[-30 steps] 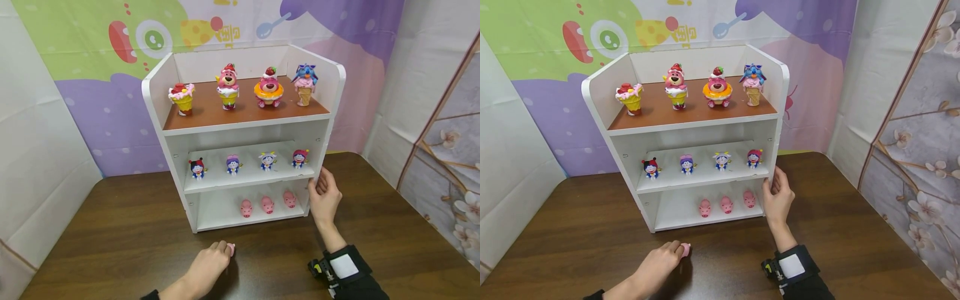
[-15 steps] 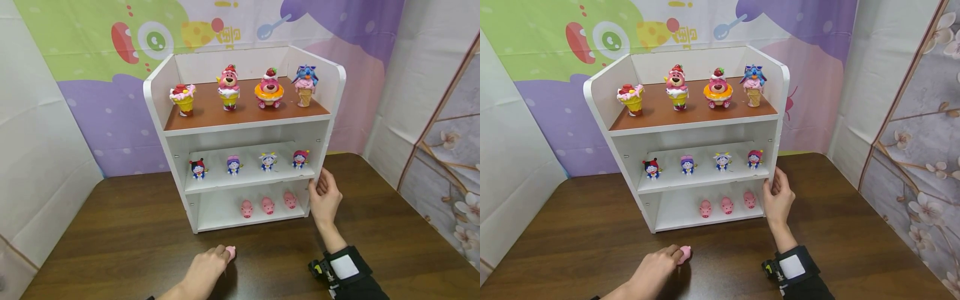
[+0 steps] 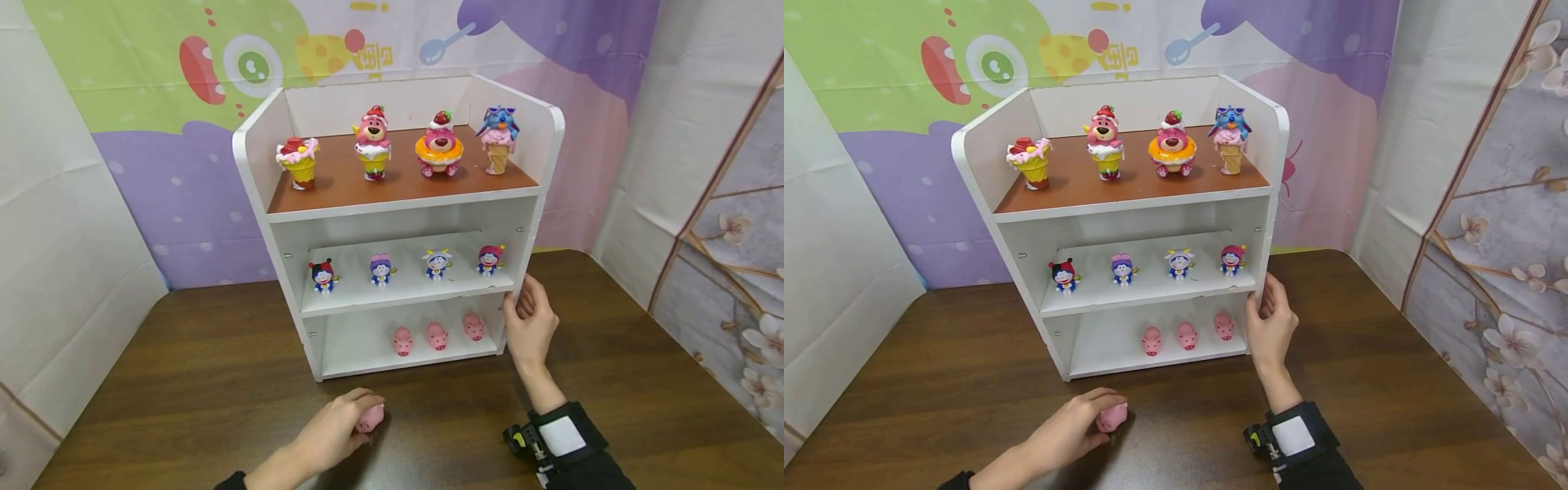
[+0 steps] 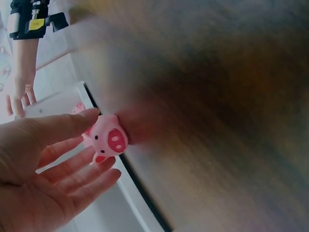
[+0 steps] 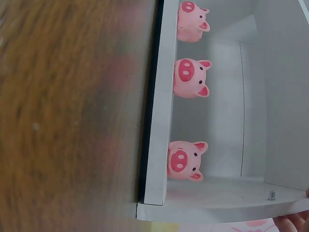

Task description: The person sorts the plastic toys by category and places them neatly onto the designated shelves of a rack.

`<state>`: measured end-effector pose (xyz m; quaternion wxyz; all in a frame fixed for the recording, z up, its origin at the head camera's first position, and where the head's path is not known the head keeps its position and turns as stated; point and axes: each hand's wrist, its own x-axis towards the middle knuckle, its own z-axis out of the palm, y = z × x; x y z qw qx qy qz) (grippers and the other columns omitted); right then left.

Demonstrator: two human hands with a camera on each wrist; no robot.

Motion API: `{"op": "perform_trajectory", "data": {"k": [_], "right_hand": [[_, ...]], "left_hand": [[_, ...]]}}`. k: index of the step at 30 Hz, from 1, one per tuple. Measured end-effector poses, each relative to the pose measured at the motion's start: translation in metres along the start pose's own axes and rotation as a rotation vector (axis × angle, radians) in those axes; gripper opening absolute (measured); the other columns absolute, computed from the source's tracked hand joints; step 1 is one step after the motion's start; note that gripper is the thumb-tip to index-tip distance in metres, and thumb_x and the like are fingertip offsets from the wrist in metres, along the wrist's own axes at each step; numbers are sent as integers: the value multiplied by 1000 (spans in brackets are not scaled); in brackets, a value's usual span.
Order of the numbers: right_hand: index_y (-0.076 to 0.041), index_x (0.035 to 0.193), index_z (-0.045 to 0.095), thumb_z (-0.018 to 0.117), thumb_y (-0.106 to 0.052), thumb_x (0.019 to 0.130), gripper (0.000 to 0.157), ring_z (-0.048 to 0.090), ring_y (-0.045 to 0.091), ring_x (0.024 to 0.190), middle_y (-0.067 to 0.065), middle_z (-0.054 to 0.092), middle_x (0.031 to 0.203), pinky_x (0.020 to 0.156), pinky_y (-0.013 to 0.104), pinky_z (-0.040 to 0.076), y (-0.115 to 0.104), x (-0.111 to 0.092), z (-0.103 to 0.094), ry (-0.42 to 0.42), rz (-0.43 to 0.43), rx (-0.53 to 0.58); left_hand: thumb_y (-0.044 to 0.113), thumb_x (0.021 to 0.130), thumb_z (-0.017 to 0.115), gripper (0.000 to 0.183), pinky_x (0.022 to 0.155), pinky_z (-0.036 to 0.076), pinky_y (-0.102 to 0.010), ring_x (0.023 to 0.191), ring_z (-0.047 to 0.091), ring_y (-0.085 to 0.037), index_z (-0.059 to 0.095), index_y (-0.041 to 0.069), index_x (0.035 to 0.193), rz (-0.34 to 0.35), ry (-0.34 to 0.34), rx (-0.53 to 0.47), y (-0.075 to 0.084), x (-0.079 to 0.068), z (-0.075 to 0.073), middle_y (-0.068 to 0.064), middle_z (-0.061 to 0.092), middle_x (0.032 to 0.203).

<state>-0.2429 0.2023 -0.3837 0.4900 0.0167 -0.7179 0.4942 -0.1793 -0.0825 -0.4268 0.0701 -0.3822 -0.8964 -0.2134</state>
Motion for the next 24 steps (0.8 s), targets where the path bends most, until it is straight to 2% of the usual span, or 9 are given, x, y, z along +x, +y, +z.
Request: {"op": "perform_trajectory", "data": {"k": [1, 5, 7, 16, 24], "right_hand": [[12, 106, 55, 56, 9, 77, 29, 59, 29, 87, 33, 62, 96, 71, 20, 49, 0, 0, 0, -2, 0, 0], [12, 106, 55, 56, 9, 77, 30, 58, 30, 88, 33, 62, 97, 70, 37, 50, 0, 0, 0, -4, -1, -2], [12, 106, 55, 56, 9, 77, 30, 58, 30, 88, 33, 61, 97, 70, 41, 49, 0, 0, 0, -4, -1, -2], [12, 106, 55, 56, 9, 77, 30, 58, 29, 88, 34, 62, 97, 70, 41, 48, 0, 0, 0, -2, 2, 6], [13, 106, 54, 55, 9, 77, 30, 58, 29, 88, 34, 61, 97, 70, 41, 48, 0, -1, 0, -4, 7, 7]], "left_hand": [[-7, 59, 71, 43, 71, 55, -32, 87, 56, -16, 61, -1, 100, 6, 3, -4, -1, 0, 1, -9, 62, 99], [-11, 61, 65, 35, 69, 55, -29, 85, 57, -14, 63, -2, 94, 22, 38, -15, -5, 1, 6, -9, 65, 92], [-12, 62, 65, 31, 68, 55, -27, 84, 57, -13, 64, -2, 91, 23, 56, -24, -5, 1, 7, -9, 65, 90], [-13, 58, 66, 26, 53, 49, -17, 73, 55, -11, 64, 0, 79, -20, 109, -90, -4, 4, 8, -8, 63, 79], [-10, 55, 71, 26, 50, 48, -23, 66, 54, -15, 65, 0, 78, -95, 210, -34, -1, 12, 5, -8, 62, 75]]}}
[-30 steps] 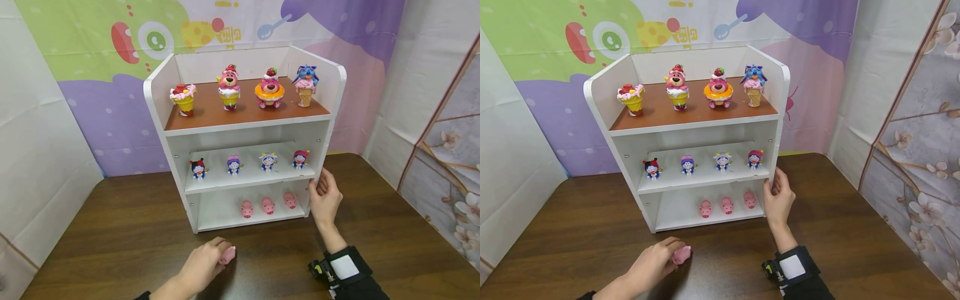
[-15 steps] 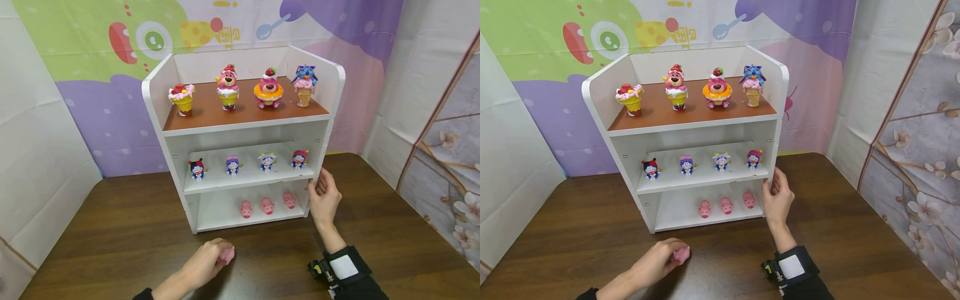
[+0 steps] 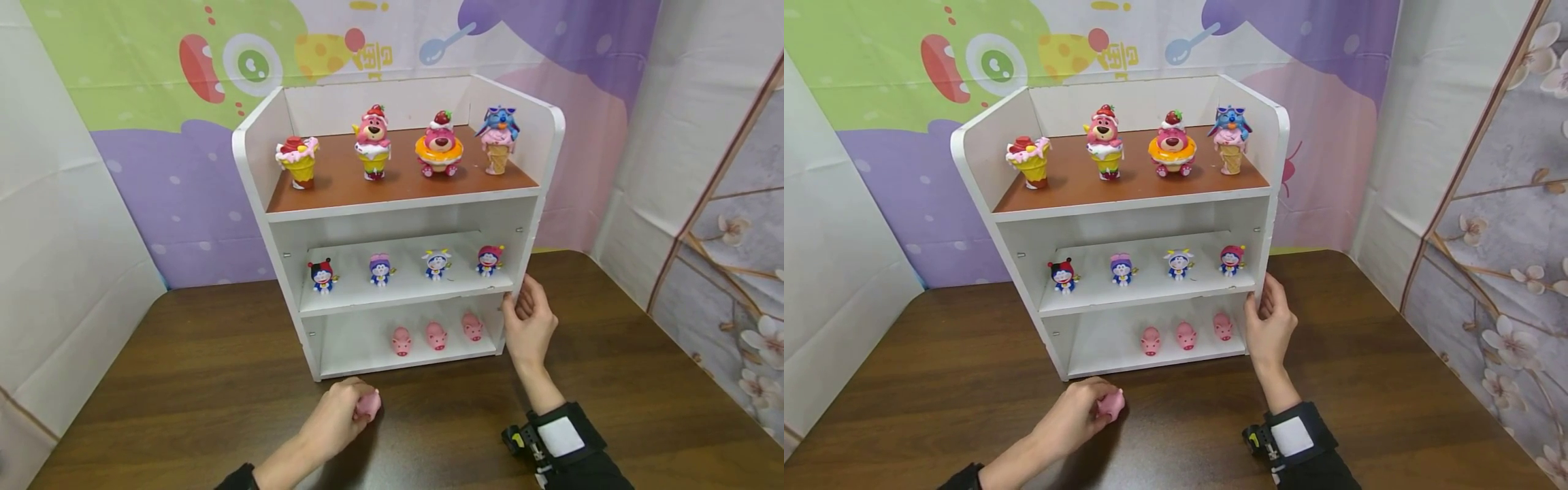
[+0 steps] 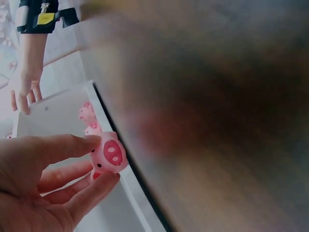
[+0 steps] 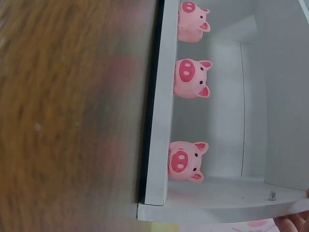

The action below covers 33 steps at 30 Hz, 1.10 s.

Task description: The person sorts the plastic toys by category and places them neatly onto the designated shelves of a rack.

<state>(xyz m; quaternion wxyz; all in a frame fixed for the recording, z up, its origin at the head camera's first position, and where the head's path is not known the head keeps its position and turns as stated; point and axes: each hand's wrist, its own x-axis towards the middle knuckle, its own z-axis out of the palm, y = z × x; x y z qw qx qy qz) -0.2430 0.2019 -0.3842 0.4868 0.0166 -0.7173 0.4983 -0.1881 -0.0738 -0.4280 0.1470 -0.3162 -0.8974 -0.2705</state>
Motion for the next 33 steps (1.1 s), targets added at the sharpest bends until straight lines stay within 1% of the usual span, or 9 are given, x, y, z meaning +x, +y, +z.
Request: {"op": "perform_trajectory", "data": {"k": [5, 10, 16, 18, 21, 22, 25, 29, 33], "right_hand": [[12, 107, 55, 55, 8, 77, 30, 59, 28, 88, 33, 62, 97, 71, 40, 48, 1, 0, 0, -4, 5, -2], [12, 107, 55, 56, 8, 77, 30, 59, 28, 88, 33, 62, 97, 71, 40, 48, 0, 0, 0, -4, 7, -1], [12, 107, 55, 56, 8, 77, 30, 58, 28, 89, 33, 62, 98, 71, 41, 48, -1, 0, 0, -2, 5, -4], [12, 107, 55, 56, 8, 77, 30, 58, 28, 89, 33, 62, 98, 71, 42, 49, -1, 0, -1, -3, 4, -5], [11, 107, 55, 56, 7, 77, 30, 58, 28, 89, 32, 62, 98, 71, 42, 49, -1, 0, -1, -4, 3, -6], [11, 107, 55, 56, 7, 77, 30, 58, 28, 89, 32, 62, 98, 71, 40, 49, -1, 0, -1, -4, 2, -7], [11, 106, 55, 56, 8, 76, 30, 59, 30, 87, 33, 62, 96, 71, 27, 51, 0, 0, 0, 4, -1, -3], [11, 106, 56, 57, 8, 75, 31, 59, 32, 84, 33, 62, 95, 69, 10, 45, 2, 1, 0, 15, -8, 5], [11, 105, 56, 57, 7, 75, 30, 59, 34, 84, 35, 61, 94, 69, 9, 45, 4, 1, 1, 18, -10, 1]], "left_hand": [[-8, 56, 73, 25, 49, 47, -25, 63, 52, -16, 65, -2, 79, -64, 48, 28, 0, 9, -5, -10, 62, 75], [-8, 57, 72, 22, 48, 47, -24, 60, 50, -14, 63, -4, 76, -122, 93, 42, -6, 20, -9, -12, 62, 73], [-5, 62, 72, 16, 47, 46, -27, 59, 47, -13, 63, -3, 74, -190, 89, 56, -19, 33, -9, -10, 59, 67], [-4, 63, 72, 16, 48, 47, -29, 60, 49, -15, 63, -3, 76, -211, 91, 67, -23, 36, -9, -11, 60, 69], [-3, 64, 71, 12, 49, 47, -33, 60, 50, -18, 62, -2, 72, -236, 108, 94, -27, 41, -8, -12, 59, 67], [-2, 64, 71, 12, 48, 47, -34, 60, 51, -19, 62, -1, 71, -242, 113, 104, -28, 42, -7, -12, 58, 66], [-1, 65, 70, 10, 48, 47, -36, 59, 51, -21, 61, -1, 70, -257, 124, 134, -33, 46, -6, -13, 57, 65], [-1, 67, 69, 9, 46, 46, -36, 57, 50, -20, 60, -1, 69, -277, 113, 159, -36, 49, -4, -11, 56, 63], [1, 69, 68, 9, 44, 44, -35, 54, 48, -19, 60, 1, 67, -287, 109, 174, -39, 51, -2, -9, 54, 61]]}}
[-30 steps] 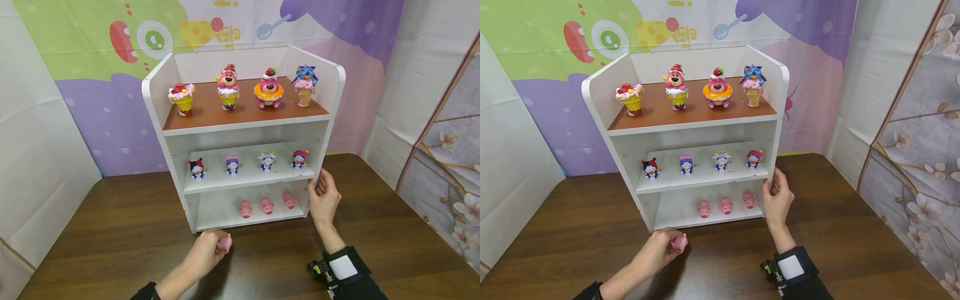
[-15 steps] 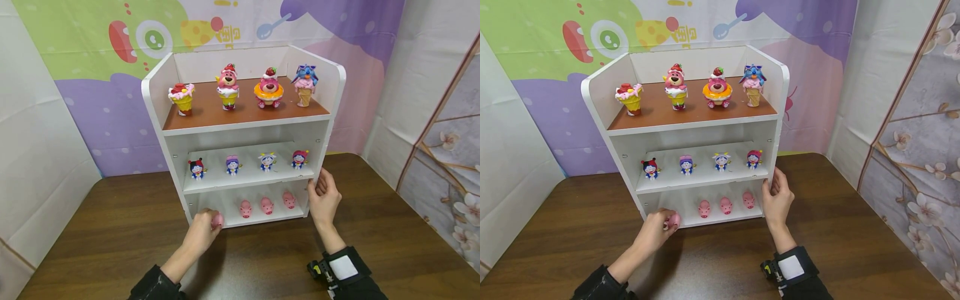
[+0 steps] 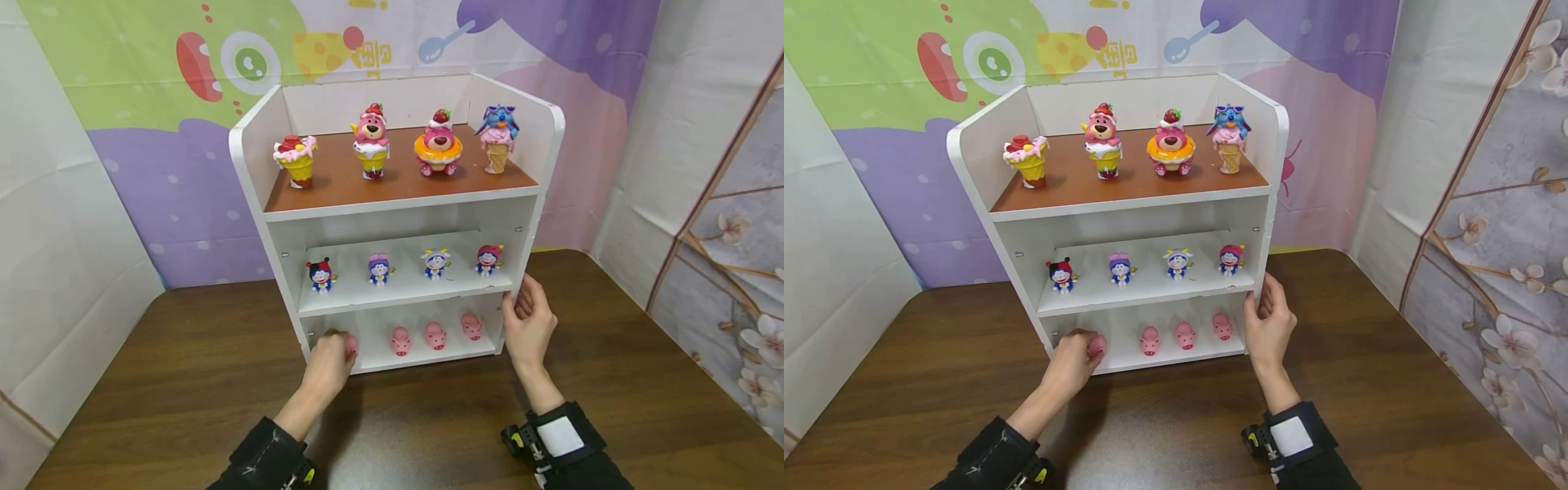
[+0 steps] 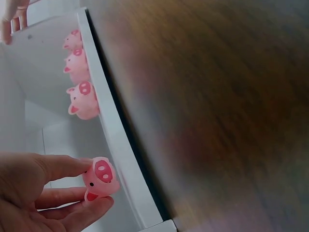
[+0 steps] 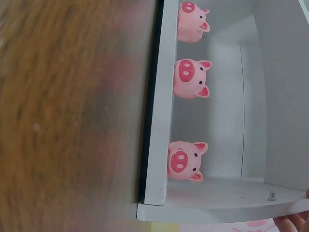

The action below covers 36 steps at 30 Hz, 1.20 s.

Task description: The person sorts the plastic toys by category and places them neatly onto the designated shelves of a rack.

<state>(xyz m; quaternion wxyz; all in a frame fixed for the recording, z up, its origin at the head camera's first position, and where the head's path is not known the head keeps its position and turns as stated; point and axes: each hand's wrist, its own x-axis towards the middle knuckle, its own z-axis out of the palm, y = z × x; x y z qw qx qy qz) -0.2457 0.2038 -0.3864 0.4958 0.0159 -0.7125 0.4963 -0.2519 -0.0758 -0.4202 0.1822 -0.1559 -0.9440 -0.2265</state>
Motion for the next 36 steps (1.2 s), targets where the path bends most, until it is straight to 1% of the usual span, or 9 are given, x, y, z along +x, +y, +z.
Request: {"op": "perform_trajectory", "data": {"k": [3, 9, 12, 16, 20, 24, 29, 34, 36], "right_hand": [[11, 105, 56, 57, 7, 75, 30, 59, 34, 84, 35, 61, 93, 69, 10, 45, 1, 0, 0, -1, -1, -1], [13, 105, 55, 56, 8, 76, 29, 59, 29, 85, 33, 62, 95, 69, 7, 44, -4, -1, -1, -7, -5, 2], [13, 105, 55, 56, 9, 76, 29, 59, 30, 85, 33, 62, 94, 69, 7, 44, -4, -1, -1, -5, -7, -1], [12, 105, 56, 56, 8, 76, 29, 59, 31, 84, 33, 62, 94, 69, 8, 44, -3, -1, -1, -3, -7, -5], [10, 106, 56, 57, 6, 77, 30, 60, 28, 85, 31, 63, 95, 69, 7, 44, 11, -1, 1, -5, -3, -3], [7, 108, 57, 59, 3, 77, 32, 59, 24, 86, 28, 64, 97, 68, 6, 44, 30, -1, 3, -7, 9, 1], [5, 109, 57, 59, 1, 78, 32, 59, 24, 87, 27, 64, 98, 69, 13, 47, 33, -1, 4, -8, 13, -4], [4, 110, 57, 59, 0, 78, 32, 59, 22, 88, 26, 64, 100, 70, 11, 46, 31, -1, 3, -11, 13, 7], [5, 110, 57, 59, 0, 78, 32, 59, 22, 89, 26, 64, 100, 71, 13, 47, 30, -2, 3, -12, 11, 8]], "left_hand": [[2, 70, 68, 9, 45, 44, -36, 53, 48, -20, 60, 1, 67, -3, 3, 6, -2, 1, 2, -9, 53, 60], [5, 72, 68, 10, 44, 43, -35, 53, 49, -21, 60, 1, 67, -13, 1, 6, -4, 3, 5, -9, 53, 60], [5, 72, 68, 11, 43, 41, -34, 52, 46, -19, 59, 3, 65, -14, 2, -2, -5, 3, 7, -7, 50, 57], [5, 72, 68, 19, 42, 39, -34, 52, 43, -18, 54, 6, 59, -10, 15, -3, -6, 3, 9, -4, 45, 55], [6, 73, 67, 22, 42, 39, -34, 52, 42, -17, 51, 6, 58, -22, 18, -1, -6, 1, 9, -4, 44, 56], [7, 73, 68, 18, 42, 39, -32, 52, 42, -16, 55, 3, 62, -42, 15, -10, -6, 0, 8, -5, 47, 58], [8, 73, 69, 12, 46, 45, -35, 58, 49, -19, 60, -1, 75, -36, 41, -19, -5, -3, 5, -11, 56, 67], [13, 73, 69, 20, 52, 49, -40, 65, 53, -21, 63, -1, 87, -32, 85, 4, 0, -9, 1, -13, 61, 78], [16, 74, 69, 23, 53, 50, -41, 68, 54, -21, 63, 0, 90, -28, 108, 21, 2, -13, 0, -12, 62, 82]]}}
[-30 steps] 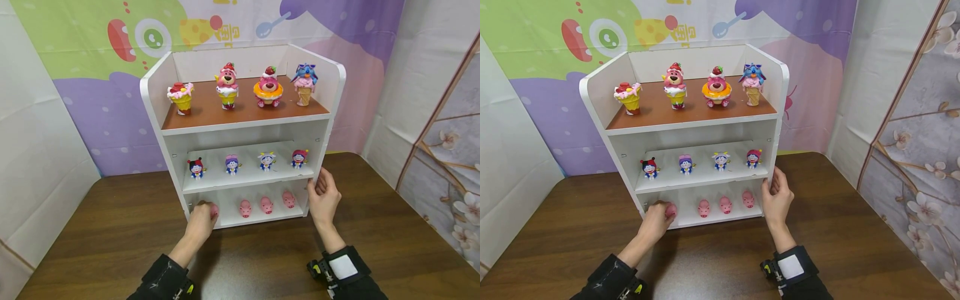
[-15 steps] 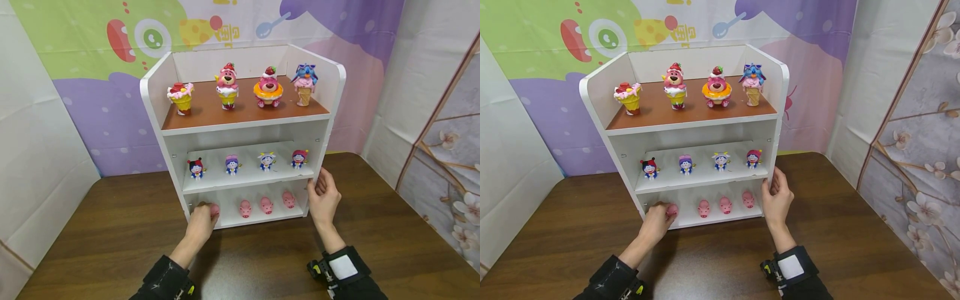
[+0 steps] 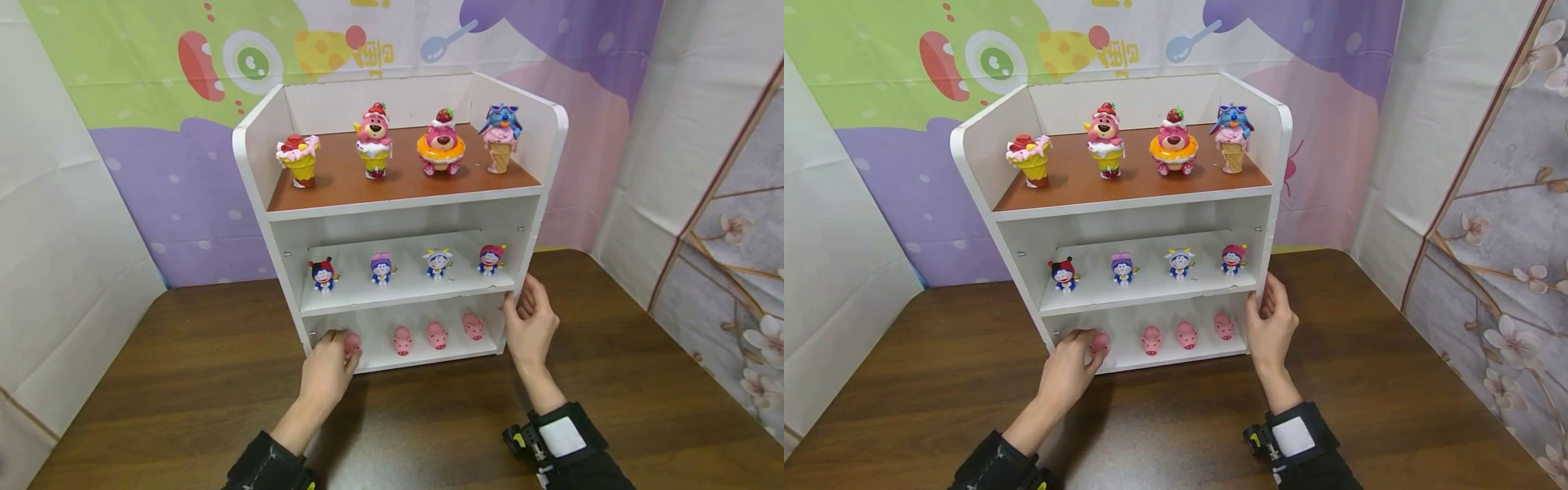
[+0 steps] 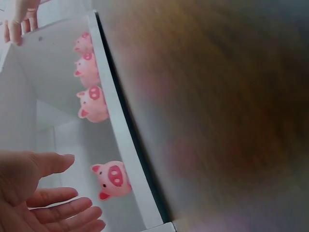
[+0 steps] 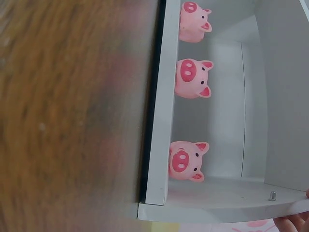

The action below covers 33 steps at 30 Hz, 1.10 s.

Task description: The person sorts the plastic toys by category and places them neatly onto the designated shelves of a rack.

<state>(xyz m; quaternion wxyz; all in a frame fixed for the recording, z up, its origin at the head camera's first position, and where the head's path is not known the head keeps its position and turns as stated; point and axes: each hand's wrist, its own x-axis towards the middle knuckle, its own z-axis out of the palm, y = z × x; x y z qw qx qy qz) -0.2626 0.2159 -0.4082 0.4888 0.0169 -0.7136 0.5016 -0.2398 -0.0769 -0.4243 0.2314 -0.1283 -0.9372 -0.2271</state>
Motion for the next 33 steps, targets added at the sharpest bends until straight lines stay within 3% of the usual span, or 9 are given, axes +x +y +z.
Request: {"op": "perform_trajectory", "data": {"k": [6, 12, 17, 21, 25, 29, 33], "right_hand": [[3, 110, 58, 61, -1, 78, 33, 59, 23, 88, 25, 65, 100, 70, 29, 51, 0, 1, -1, 2, 0, -20], [3, 110, 58, 61, -2, 78, 33, 60, 22, 87, 25, 65, 100, 68, 7, 46, 0, 1, -4, -18, 11, -8], [4, 109, 57, 61, 0, 77, 33, 60, 26, 83, 27, 64, 99, 64, 3, 44, 1, 4, -8, -54, 4, -25], [4, 110, 56, 60, 0, 77, 33, 60, 26, 84, 27, 64, 100, 64, 25, 55, 0, 4, -12, -95, -1, -69], [5, 114, 51, 61, -1, 77, 38, 59, 29, 86, 29, 62, 103, 64, 50, 54, -1, 0, -15, -160, -6, -126], [6, 122, 42, 61, -2, 77, 50, 56, 35, 93, 31, 56, 110, 66, 56, 53, -2, -6, -21, -249, -3, -184], [6, 132, 27, 62, 0, 76, 66, 47, 38, 104, 31, 44, 122, 75, 57, 50, -4, -13, -30, -357, -4, -241]], "left_hand": [[18, 73, 71, 30, 59, 53, -44, 81, 57, -25, 62, 0, 96, 49, 71, 18, 6, -8, -7, -13, 64, 90], [21, 73, 71, 40, 65, 54, -47, 95, 54, -27, 59, 0, 105, 85, 60, -25, 11, -18, -17, -15, 60, 103], [30, 81, 63, 50, 79, 51, -49, 110, 47, -29, 52, -2, 118, 122, 8, -61, 15, -26, -24, -20, 54, 118], [34, 85, 56, 55, 90, 44, -53, 120, 35, -36, 45, -1, 126, 160, 0, -57, 16, -33, -29, -23, 45, 129], [39, 87, 52, 61, 96, 35, -60, 127, 20, -39, 36, 3, 134, 155, -28, -46, 16, -41, -35, -24, 32, 140], [41, 88, 49, 66, 97, 28, -66, 131, 9, -35, 26, 8, 140, 146, -56, -44, 16, -48, -39, -20, 21, 146], [41, 87, 50, 69, 96, 27, -68, 131, 8, -33, 20, 11, 142, 149, -56, -22, 14, -53, -43, -18, 19, 147]]}}
